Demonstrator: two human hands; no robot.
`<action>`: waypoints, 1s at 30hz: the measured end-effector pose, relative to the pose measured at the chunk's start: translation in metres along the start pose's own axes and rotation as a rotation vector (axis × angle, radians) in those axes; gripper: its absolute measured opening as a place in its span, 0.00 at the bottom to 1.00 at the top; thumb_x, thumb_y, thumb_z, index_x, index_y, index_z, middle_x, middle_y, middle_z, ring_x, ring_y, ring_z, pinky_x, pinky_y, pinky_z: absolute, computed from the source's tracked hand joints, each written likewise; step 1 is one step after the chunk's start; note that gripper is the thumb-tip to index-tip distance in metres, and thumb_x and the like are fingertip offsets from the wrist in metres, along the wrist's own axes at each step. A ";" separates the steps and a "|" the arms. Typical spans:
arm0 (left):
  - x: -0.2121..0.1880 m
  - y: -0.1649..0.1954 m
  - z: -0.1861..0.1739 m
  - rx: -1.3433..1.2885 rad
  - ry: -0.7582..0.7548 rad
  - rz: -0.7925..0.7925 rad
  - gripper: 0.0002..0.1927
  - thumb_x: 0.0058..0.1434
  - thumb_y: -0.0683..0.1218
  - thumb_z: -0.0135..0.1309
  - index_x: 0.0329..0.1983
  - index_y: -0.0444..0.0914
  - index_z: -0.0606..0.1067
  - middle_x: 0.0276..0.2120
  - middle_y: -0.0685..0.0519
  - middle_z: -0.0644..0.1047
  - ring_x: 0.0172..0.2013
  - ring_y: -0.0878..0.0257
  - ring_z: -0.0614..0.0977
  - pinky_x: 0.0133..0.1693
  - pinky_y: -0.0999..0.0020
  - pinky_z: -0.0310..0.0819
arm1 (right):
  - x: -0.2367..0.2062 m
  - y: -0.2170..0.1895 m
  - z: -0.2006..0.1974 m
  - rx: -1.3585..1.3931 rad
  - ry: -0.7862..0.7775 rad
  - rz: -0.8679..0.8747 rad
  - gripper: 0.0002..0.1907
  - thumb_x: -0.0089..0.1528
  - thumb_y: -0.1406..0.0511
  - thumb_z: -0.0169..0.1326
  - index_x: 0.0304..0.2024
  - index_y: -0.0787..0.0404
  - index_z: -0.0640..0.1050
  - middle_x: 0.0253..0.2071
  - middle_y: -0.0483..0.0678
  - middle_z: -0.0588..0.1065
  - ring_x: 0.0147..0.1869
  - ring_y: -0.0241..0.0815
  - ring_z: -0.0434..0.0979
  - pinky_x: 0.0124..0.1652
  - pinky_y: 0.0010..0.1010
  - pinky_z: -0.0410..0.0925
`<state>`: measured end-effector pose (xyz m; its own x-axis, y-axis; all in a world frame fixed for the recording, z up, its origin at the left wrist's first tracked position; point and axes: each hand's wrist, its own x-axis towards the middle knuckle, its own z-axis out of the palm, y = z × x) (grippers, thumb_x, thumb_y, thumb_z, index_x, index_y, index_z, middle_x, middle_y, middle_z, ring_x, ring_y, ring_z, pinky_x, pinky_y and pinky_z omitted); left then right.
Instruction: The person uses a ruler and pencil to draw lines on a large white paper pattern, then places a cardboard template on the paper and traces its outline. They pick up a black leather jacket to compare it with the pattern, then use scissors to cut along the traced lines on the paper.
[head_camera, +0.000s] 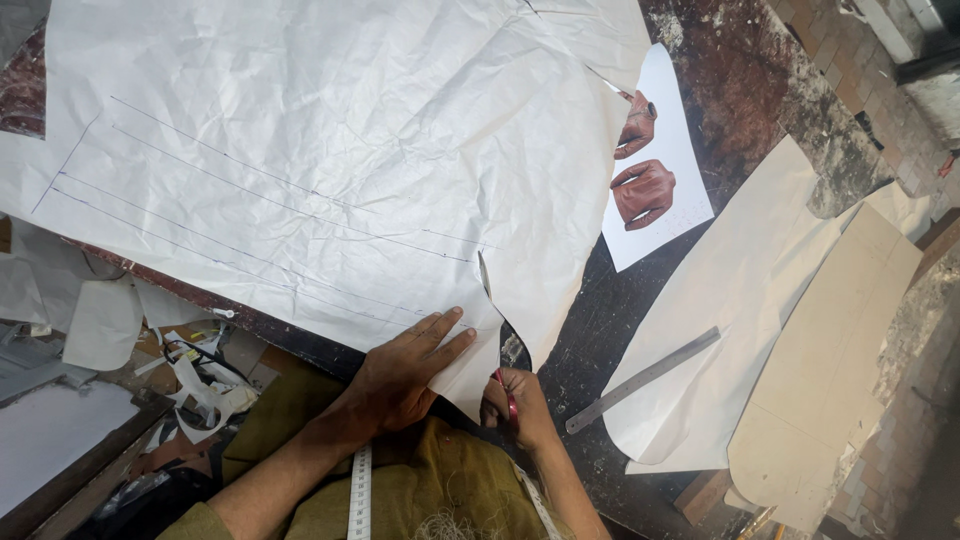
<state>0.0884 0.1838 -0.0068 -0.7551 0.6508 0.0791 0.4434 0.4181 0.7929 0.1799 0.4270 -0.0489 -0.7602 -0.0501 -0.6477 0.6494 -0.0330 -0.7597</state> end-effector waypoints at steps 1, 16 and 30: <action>0.000 0.000 -0.001 -0.011 0.017 0.009 0.35 0.57 0.41 0.55 0.70 0.42 0.65 0.68 0.37 0.65 0.63 0.37 0.71 0.55 0.51 0.75 | -0.001 0.004 0.002 0.005 0.015 0.012 0.16 0.66 0.65 0.55 0.24 0.66 0.76 0.18 0.47 0.73 0.19 0.34 0.71 0.21 0.24 0.64; 0.033 -0.066 -0.032 -0.018 -0.030 0.152 0.41 0.64 0.74 0.22 0.71 0.52 0.68 0.75 0.48 0.62 0.75 0.42 0.58 0.70 0.37 0.52 | -0.004 0.000 0.051 0.119 0.166 0.029 0.12 0.65 0.65 0.56 0.26 0.61 0.77 0.15 0.45 0.70 0.15 0.34 0.69 0.19 0.26 0.62; 0.077 -0.097 -0.052 0.449 0.036 -0.121 0.38 0.62 0.65 0.50 0.73 0.47 0.62 0.72 0.49 0.60 0.74 0.38 0.46 0.63 0.19 0.35 | 0.007 -0.016 0.080 0.059 0.299 0.042 0.21 0.66 0.61 0.57 0.17 0.57 0.72 0.13 0.45 0.72 0.14 0.32 0.70 0.18 0.24 0.63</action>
<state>-0.0376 0.1603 -0.0458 -0.8273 0.5610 0.0293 0.5100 0.7280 0.4582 0.1657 0.3474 -0.0368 -0.6984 0.2428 -0.6733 0.6735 -0.0951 -0.7330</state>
